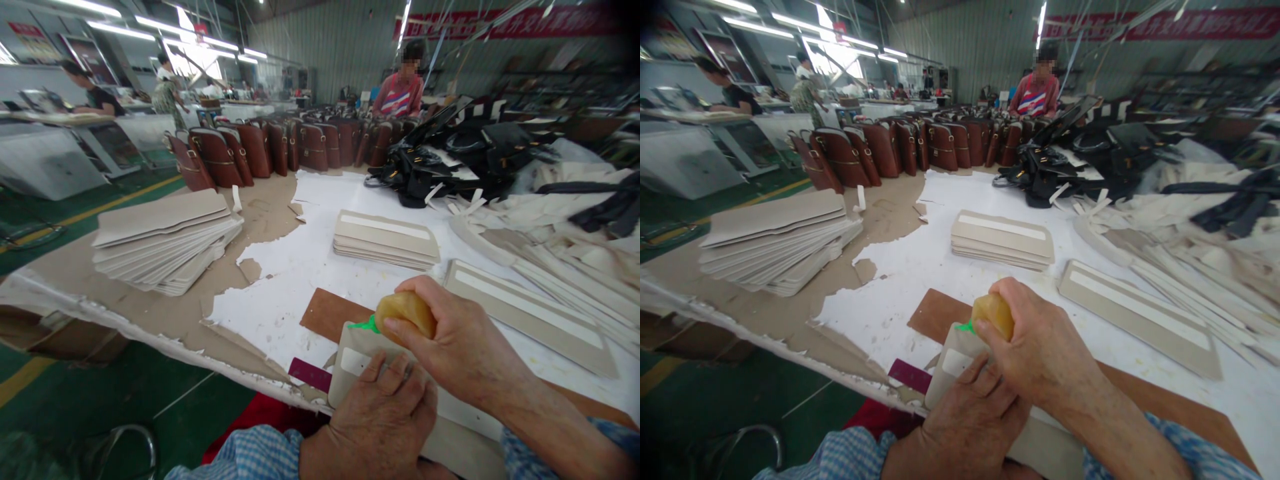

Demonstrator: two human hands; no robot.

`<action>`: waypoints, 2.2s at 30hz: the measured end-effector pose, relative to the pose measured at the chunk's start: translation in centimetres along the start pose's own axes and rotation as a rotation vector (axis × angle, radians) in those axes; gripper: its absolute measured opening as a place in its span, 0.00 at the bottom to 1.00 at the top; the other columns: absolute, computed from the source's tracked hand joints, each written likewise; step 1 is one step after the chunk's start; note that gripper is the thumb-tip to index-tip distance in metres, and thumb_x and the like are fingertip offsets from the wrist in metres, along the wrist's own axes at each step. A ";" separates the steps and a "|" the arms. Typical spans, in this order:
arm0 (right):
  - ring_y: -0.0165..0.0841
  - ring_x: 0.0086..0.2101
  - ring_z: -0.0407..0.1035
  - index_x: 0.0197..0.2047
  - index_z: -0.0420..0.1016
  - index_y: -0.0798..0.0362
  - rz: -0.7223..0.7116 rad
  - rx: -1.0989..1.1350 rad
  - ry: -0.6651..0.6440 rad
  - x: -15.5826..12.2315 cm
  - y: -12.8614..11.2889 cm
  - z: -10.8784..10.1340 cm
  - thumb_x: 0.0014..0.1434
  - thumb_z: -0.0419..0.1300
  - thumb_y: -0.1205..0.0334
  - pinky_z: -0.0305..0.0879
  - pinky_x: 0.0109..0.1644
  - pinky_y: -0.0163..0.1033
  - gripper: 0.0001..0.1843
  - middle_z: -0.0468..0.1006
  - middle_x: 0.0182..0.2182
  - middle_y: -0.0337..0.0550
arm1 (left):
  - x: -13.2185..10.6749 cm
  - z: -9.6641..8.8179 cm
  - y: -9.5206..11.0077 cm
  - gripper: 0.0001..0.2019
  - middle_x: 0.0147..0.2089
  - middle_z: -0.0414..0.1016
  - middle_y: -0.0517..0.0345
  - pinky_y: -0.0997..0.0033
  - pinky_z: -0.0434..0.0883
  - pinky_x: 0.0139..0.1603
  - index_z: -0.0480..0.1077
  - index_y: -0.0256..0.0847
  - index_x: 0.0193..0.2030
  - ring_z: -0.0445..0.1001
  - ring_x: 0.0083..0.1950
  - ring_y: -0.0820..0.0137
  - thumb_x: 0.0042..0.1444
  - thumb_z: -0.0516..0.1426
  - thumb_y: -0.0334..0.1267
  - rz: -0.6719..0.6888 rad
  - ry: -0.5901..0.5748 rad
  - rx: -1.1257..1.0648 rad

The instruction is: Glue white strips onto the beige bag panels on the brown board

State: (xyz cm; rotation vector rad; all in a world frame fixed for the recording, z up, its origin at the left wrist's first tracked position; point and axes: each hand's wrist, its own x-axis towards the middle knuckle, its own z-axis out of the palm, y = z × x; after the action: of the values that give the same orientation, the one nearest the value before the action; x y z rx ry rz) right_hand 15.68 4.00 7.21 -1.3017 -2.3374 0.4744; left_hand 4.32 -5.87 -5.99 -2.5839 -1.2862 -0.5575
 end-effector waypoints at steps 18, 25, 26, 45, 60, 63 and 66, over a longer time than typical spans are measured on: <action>0.38 0.26 0.69 0.38 0.67 0.46 0.011 -0.100 -0.047 0.7 -0.5 -0.6 0.58 0.56 0.49 0.57 0.31 0.40 0.10 0.77 0.26 0.40 | 0.2 -0.7 0.1 0.48 0.72 0.69 0.47 0.52 0.50 0.80 0.65 0.33 0.72 0.62 0.74 0.53 0.68 0.41 0.75 -0.029 -0.034 -0.046; 0.38 0.26 0.70 0.39 0.68 0.47 -0.044 -0.088 -0.025 0.9 -0.8 -0.1 0.59 0.57 0.53 0.59 0.31 0.40 0.08 0.78 0.27 0.40 | 0.6 -2.1 -0.1 0.49 0.76 0.66 0.46 0.54 0.51 0.80 0.62 0.32 0.74 0.60 0.76 0.54 0.68 0.40 0.75 -0.017 -0.104 -0.076; 0.38 0.26 0.71 0.39 0.68 0.47 -0.050 -0.092 -0.021 1.0 -0.8 -0.1 0.59 0.58 0.53 0.59 0.31 0.40 0.08 0.78 0.27 0.40 | 0.5 -2.1 -0.1 0.48 0.76 0.65 0.46 0.54 0.51 0.80 0.62 0.31 0.74 0.60 0.76 0.54 0.68 0.40 0.75 -0.015 -0.103 -0.075; 0.39 0.29 0.72 0.41 0.69 0.48 -0.037 -0.139 -0.029 1.2 -0.9 -0.3 0.60 0.60 0.57 0.59 0.34 0.41 0.07 0.79 0.30 0.41 | 0.5 -2.2 -0.3 0.47 0.75 0.66 0.43 0.53 0.48 0.82 0.60 0.31 0.75 0.58 0.79 0.53 0.69 0.41 0.73 -0.041 -0.145 -0.137; 0.40 0.29 0.71 0.42 0.69 0.48 0.003 -0.129 -0.064 1.1 -1.1 -0.2 0.61 0.57 0.56 0.58 0.35 0.42 0.07 0.78 0.30 0.41 | 0.4 -2.3 -0.2 0.47 0.75 0.65 0.42 0.53 0.48 0.81 0.58 0.32 0.77 0.57 0.79 0.53 0.69 0.41 0.73 -0.054 -0.174 -0.184; 0.40 0.30 0.71 0.42 0.68 0.48 0.013 -0.143 -0.066 1.1 -1.0 -0.4 0.61 0.58 0.56 0.58 0.36 0.42 0.07 0.78 0.30 0.42 | 0.4 -2.3 -0.2 0.47 0.75 0.65 0.41 0.52 0.48 0.82 0.59 0.32 0.76 0.58 0.79 0.53 0.69 0.41 0.73 -0.056 -0.174 -0.173; 0.40 0.31 0.71 0.42 0.68 0.48 0.022 -0.151 -0.075 1.1 -0.9 -0.6 0.62 0.58 0.57 0.58 0.36 0.42 0.07 0.78 0.31 0.41 | 0.3 -2.0 -0.2 0.47 0.75 0.65 0.41 0.52 0.47 0.82 0.59 0.31 0.76 0.59 0.78 0.53 0.69 0.42 0.73 -0.052 -0.160 -0.158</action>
State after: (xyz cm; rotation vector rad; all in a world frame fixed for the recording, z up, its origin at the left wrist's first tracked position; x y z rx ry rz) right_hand 14.86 4.53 8.31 -1.4011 -2.4639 0.3654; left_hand 3.82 -6.26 -4.05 -2.7803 -1.4164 -0.4879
